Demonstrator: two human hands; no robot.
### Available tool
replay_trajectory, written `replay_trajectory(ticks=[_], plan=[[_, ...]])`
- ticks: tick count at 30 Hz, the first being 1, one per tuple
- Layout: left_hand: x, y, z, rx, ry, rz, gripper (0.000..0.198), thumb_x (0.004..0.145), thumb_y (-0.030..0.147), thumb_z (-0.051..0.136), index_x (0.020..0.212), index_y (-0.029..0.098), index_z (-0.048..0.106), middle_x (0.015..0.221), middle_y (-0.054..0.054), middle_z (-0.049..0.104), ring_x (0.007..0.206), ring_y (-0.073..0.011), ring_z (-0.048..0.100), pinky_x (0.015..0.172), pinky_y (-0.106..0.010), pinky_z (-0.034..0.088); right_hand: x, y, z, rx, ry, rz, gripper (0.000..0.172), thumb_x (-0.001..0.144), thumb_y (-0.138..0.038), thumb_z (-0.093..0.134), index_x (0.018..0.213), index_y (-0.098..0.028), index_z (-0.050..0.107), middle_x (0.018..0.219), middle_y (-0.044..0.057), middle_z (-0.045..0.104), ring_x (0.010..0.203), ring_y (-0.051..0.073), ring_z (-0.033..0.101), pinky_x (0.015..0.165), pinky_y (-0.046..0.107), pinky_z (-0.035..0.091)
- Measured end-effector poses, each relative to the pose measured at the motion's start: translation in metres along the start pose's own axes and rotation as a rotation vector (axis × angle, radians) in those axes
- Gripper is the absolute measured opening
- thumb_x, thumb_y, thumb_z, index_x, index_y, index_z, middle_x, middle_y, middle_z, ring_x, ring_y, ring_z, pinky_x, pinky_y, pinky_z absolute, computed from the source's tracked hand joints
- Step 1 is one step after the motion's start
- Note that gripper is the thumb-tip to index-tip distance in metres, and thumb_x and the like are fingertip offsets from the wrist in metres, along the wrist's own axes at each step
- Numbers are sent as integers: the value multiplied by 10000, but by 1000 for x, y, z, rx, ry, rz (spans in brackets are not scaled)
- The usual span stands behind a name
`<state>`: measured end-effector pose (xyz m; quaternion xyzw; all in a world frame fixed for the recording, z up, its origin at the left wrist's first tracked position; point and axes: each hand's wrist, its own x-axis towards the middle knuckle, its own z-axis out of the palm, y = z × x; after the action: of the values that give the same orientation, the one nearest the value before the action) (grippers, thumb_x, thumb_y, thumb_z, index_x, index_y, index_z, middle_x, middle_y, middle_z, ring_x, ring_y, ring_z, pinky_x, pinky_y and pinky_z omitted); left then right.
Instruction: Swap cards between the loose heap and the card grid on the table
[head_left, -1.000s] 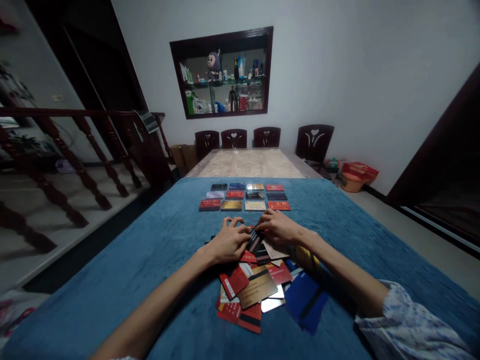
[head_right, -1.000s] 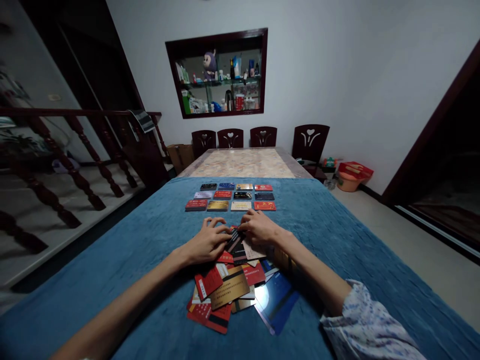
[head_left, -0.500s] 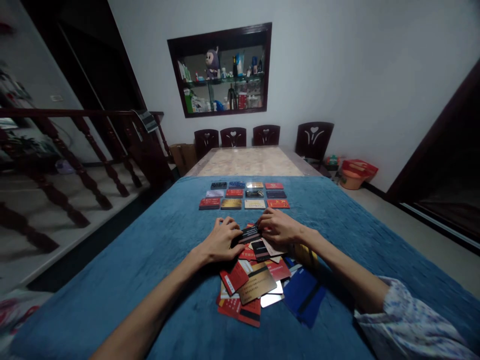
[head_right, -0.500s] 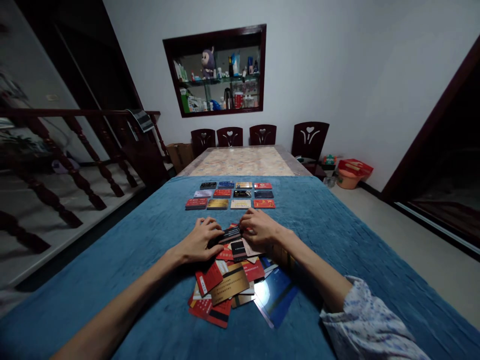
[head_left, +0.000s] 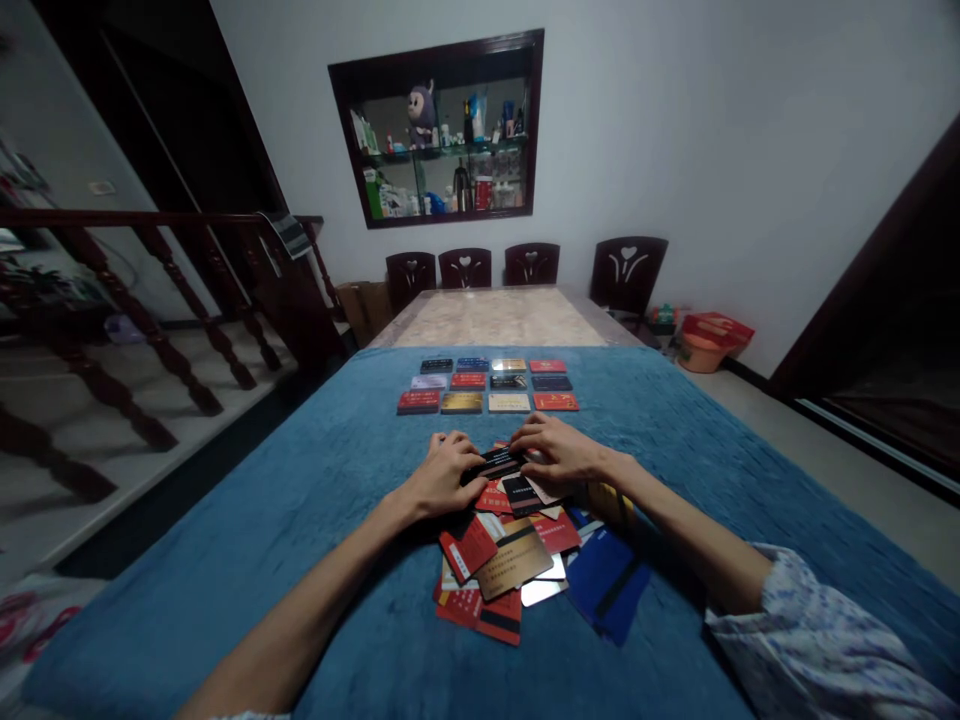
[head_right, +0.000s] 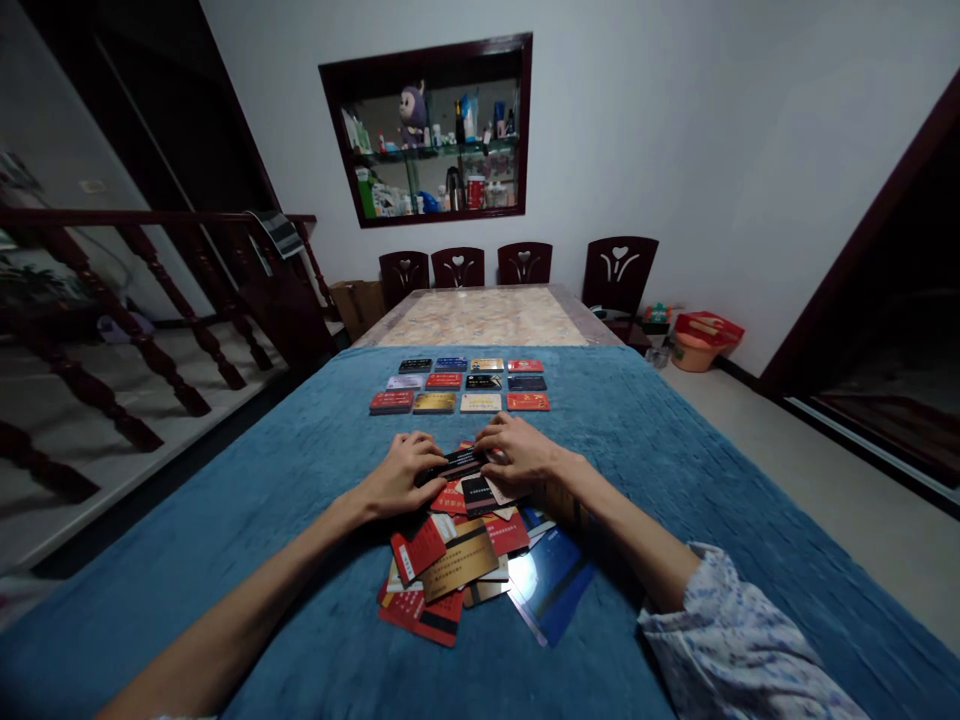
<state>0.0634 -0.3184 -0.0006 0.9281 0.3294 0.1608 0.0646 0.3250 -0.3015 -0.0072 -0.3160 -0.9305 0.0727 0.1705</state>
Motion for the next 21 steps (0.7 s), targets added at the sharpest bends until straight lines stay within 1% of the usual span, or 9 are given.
replay_trajectory(ticks=[3,8,13,17,21], plan=[[-1,-2,1,21,14,39,207,876,280,592,1012,215,735,1007,-73,722,1118,-267,534,973,-483,324,0,1,0,-7,2,-9,281,875,-315,619,1113,-213,727,1123,81,715,1030,247,507,924,423,430],[-1,-8,1,30,43,73,188,886,281,592,978,234,749,969,-60,740,1161,-269,532,985,-483,318,1,-1,-4,-24,13,-74,260,921,-328,569,1082,-211,736,1042,83,735,978,232,524,882,395,445],[0,-14,2,24,91,80,230,919,281,545,1013,236,750,912,-59,743,1133,-262,548,964,-467,339,1,-4,-5,-42,94,-106,295,966,-333,489,1032,-209,748,920,81,737,915,210,547,823,359,467],[0,-18,0,21,125,74,249,931,259,505,969,231,749,870,-55,737,1110,-254,558,955,-453,363,2,-4,0,-87,199,-57,321,978,-340,463,953,-209,755,830,84,712,873,195,575,747,315,471],[1,-20,0,13,164,63,263,951,246,471,926,216,732,895,-55,734,1080,-242,572,933,-433,392,3,-3,7,-123,272,-20,333,988,-327,445,920,-197,744,793,89,699,826,199,575,719,314,467]])
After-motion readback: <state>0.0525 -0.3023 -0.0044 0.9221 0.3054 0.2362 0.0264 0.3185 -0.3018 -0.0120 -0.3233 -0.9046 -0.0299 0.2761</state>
